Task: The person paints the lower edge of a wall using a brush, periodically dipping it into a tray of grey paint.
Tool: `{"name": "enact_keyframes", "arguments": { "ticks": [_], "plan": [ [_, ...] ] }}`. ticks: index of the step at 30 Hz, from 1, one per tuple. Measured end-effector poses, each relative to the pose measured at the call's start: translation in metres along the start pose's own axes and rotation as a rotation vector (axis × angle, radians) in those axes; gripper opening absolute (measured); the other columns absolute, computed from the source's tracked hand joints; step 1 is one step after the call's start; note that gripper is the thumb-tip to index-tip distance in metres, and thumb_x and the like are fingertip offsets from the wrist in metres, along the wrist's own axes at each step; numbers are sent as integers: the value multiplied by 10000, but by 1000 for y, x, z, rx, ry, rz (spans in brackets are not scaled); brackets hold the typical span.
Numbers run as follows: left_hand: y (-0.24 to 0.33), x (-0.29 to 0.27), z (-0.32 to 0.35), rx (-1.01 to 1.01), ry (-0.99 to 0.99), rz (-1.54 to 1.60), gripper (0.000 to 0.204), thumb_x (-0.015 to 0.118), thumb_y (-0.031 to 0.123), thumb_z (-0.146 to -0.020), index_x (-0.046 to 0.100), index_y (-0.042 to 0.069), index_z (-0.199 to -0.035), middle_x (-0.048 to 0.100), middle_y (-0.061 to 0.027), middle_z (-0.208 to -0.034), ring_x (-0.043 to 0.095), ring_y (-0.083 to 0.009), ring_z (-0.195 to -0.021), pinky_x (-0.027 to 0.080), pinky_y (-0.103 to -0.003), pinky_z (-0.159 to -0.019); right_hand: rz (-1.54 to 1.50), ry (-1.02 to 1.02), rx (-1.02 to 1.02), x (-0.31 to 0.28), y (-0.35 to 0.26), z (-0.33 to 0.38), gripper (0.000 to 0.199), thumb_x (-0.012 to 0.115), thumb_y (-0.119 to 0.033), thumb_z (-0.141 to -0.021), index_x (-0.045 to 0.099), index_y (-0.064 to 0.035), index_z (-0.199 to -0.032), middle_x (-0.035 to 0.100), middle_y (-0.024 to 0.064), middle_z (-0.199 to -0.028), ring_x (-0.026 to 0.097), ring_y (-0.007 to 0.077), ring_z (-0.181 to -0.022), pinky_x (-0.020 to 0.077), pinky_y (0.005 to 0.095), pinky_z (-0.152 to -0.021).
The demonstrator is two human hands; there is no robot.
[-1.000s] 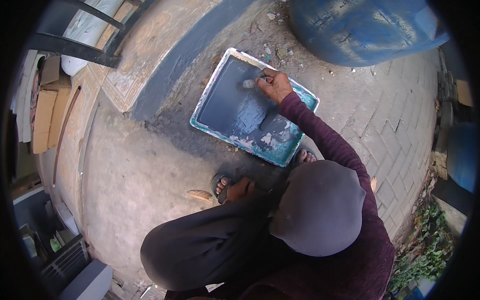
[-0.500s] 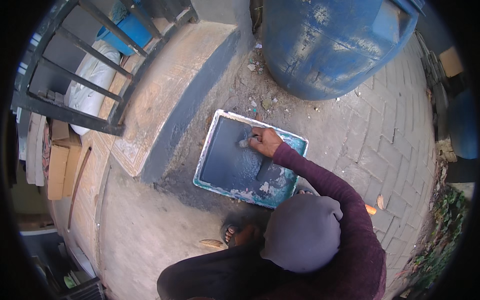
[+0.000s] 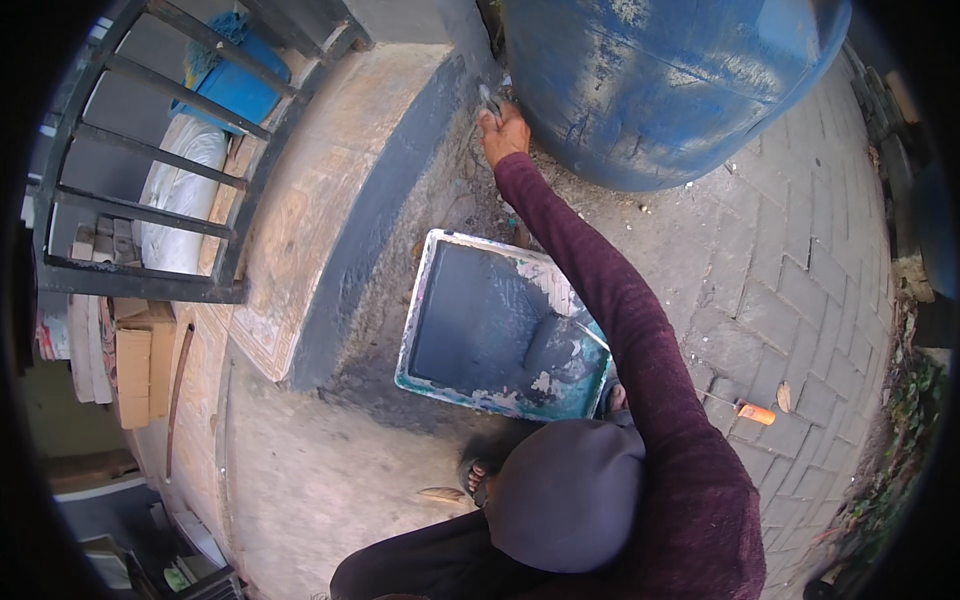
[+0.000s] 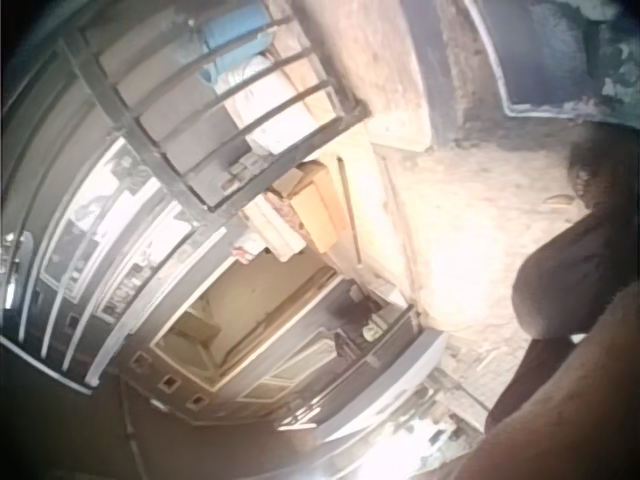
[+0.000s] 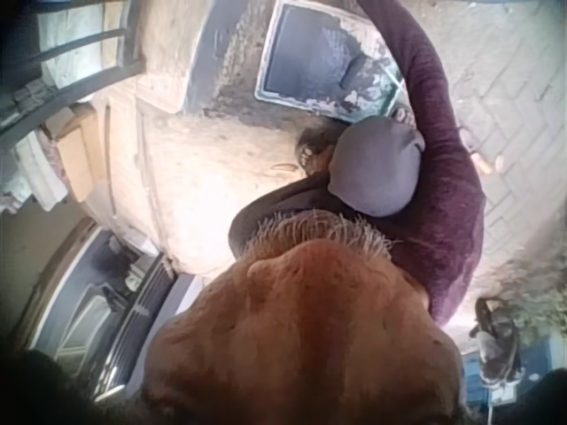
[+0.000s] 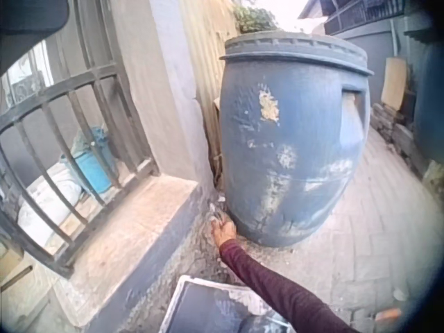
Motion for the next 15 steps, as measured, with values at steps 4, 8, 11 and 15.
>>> {"name": "enact_keyframes", "arguments": {
  "ticks": [4,8,11,15],
  "plan": [
    [0,1,-3,16,-1,-8,256,505,353,-886,557,123,-987,622,-186,-899,596,-406,-862,453,-502,-724,33,-189,-45,5,10,-7,317,582,-157,-891,552,14,-1157,625,97,-942,639,147,-807,511,271,-575],
    [-5,-2,-1,6,17,-9,257,503,351,-888,558,122,-990,624,-182,-906,596,-402,-871,453,-502,-727,-97,-113,5,5,-9,18,362,583,-184,-895,541,4,-1200,625,106,-997,632,146,-826,538,258,-585],
    [-4,2,-3,45,3,1,257,502,350,-889,558,121,-992,625,-179,-911,597,-398,-879,453,-502,-728,-55,30,-175,13,-25,-5,374,582,-183,-895,530,20,-1205,613,113,-1014,633,147,-817,534,261,-583],
    [4,6,-8,67,3,-9,268,495,357,-891,560,119,-996,629,-167,-921,596,-390,-894,451,-502,-742,178,-4,-319,5,-14,-32,348,602,-132,-849,568,-16,-1176,582,193,-1026,618,294,-906,501,351,-732]
  ]
}}
Point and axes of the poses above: each hand's wrist, its own z-axis away from the middle knuckle, its own x-axis out of the palm, y = z × x, the point moved 2 cm from there along -z, towards the middle knuckle
